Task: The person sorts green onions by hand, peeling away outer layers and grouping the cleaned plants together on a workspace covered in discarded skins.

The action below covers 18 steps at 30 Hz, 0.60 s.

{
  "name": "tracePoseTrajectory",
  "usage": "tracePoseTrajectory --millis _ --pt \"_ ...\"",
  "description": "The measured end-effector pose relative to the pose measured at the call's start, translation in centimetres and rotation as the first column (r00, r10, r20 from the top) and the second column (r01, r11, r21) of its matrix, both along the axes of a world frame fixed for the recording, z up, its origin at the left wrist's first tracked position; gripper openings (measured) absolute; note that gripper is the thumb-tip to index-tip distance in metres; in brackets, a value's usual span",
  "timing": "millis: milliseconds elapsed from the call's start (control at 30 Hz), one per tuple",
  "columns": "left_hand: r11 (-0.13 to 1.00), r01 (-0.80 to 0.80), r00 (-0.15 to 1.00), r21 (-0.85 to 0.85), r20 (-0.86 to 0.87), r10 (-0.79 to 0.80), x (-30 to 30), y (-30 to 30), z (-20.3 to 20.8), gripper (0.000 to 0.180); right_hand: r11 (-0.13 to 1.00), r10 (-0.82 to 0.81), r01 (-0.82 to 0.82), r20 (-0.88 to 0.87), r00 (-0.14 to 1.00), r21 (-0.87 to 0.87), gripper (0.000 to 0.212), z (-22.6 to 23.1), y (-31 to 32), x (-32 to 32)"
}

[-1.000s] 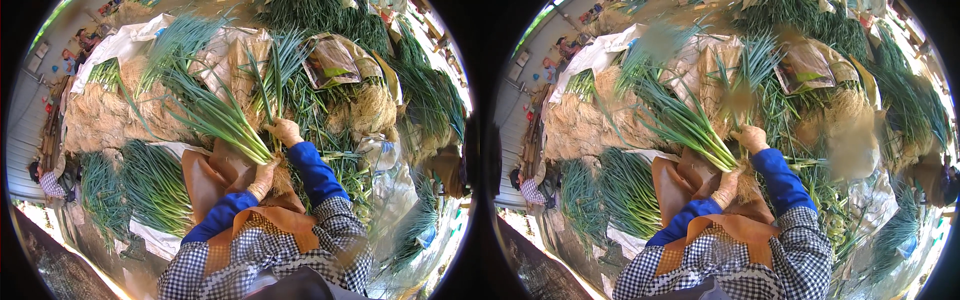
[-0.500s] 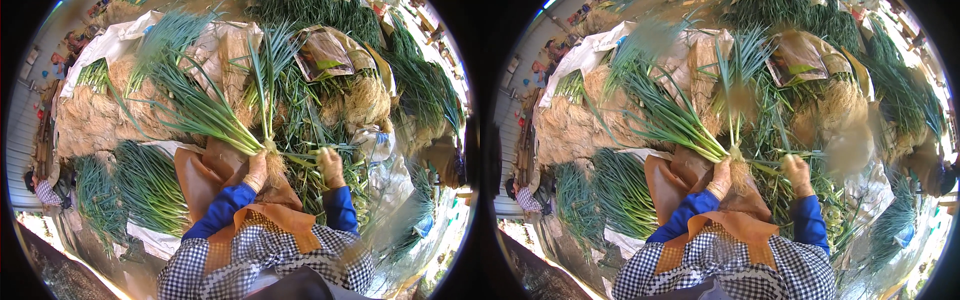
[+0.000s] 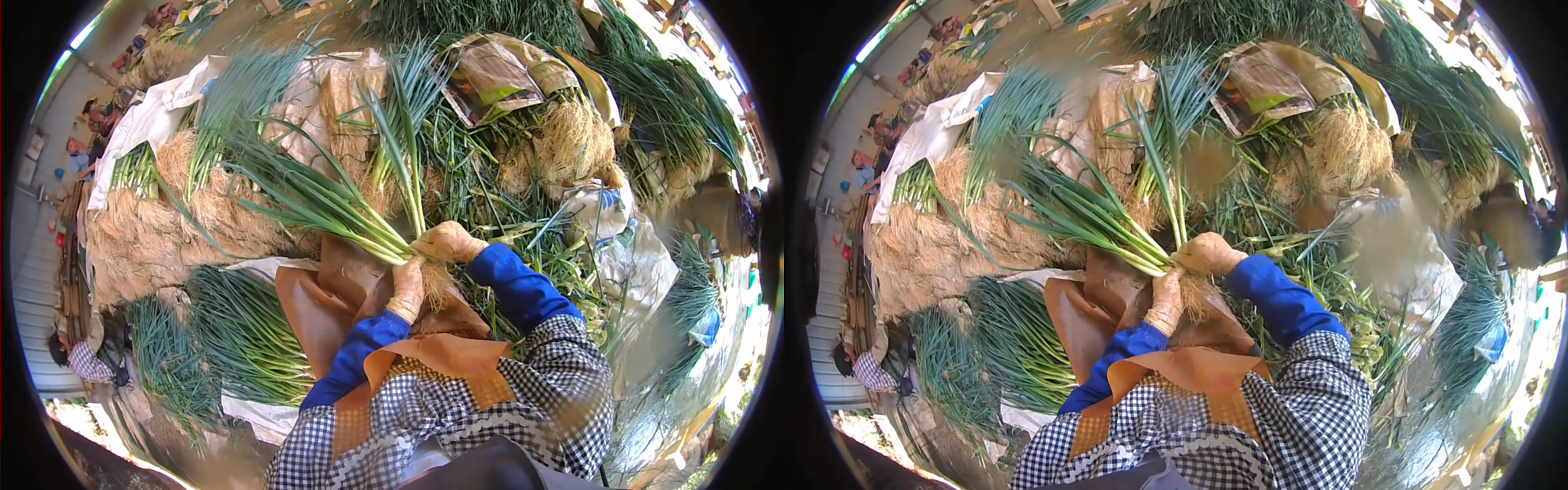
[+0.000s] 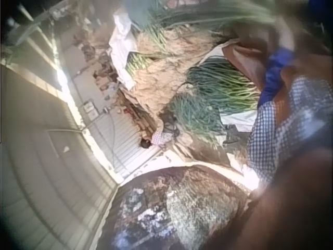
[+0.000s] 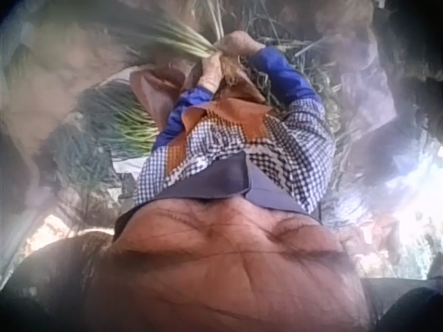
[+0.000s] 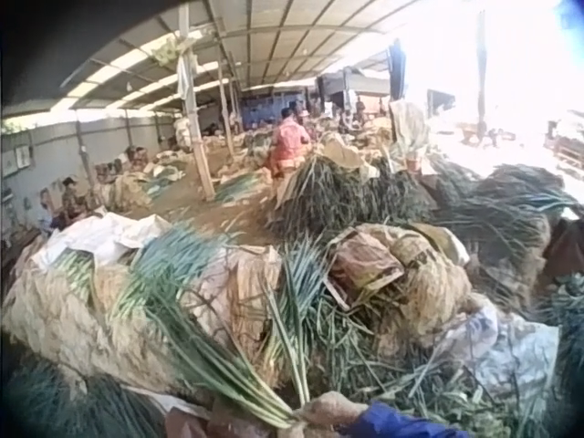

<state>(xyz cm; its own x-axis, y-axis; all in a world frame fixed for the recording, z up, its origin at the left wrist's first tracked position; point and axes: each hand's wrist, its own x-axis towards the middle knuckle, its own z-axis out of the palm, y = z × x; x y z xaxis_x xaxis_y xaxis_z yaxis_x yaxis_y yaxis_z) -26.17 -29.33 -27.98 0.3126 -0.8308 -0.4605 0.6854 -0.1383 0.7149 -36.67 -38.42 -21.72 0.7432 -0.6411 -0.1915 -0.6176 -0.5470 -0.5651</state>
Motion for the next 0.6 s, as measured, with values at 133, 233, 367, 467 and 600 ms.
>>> tracePoseTrajectory --millis 133,233,367,467,600 --pt "1.0 0.008 0.991 0.028 -0.136 -0.004 1.2 -1.0 -0.6 0.008 0.793 0.246 -0.474 0.511 0.824 0.382 0.032 -0.3 6.3 -3.8" --pt "1.0 0.028 0.995 0.004 -0.101 -0.027 2.2 -1.0 2.2 0.009 0.724 0.172 -0.102 -0.035 0.984 0.682 0.046 6.2 6.6 -7.0" --pt "0.996 0.086 0.989 -0.016 -0.123 -0.087 2.7 -0.9 0.6 0.011 0.944 -0.28 0.255 -0.099 0.955 -0.209 0.048 0.7 1.5 -8.1" --pt "0.944 0.319 0.918 0.085 -0.274 -0.286 3.3 -0.6 -0.9 0.015 0.524 -0.573 0.215 0.154 0.805 0.824 0.036 0.5 -1.7 -2.5" --pt "0.927 0.372 0.869 0.056 -0.372 -0.326 4.1 0.0 -0.4 0.018 0.588 -0.768 0.41 0.322 0.554 0.697 0.033 -4.1 -0.2 2.7"
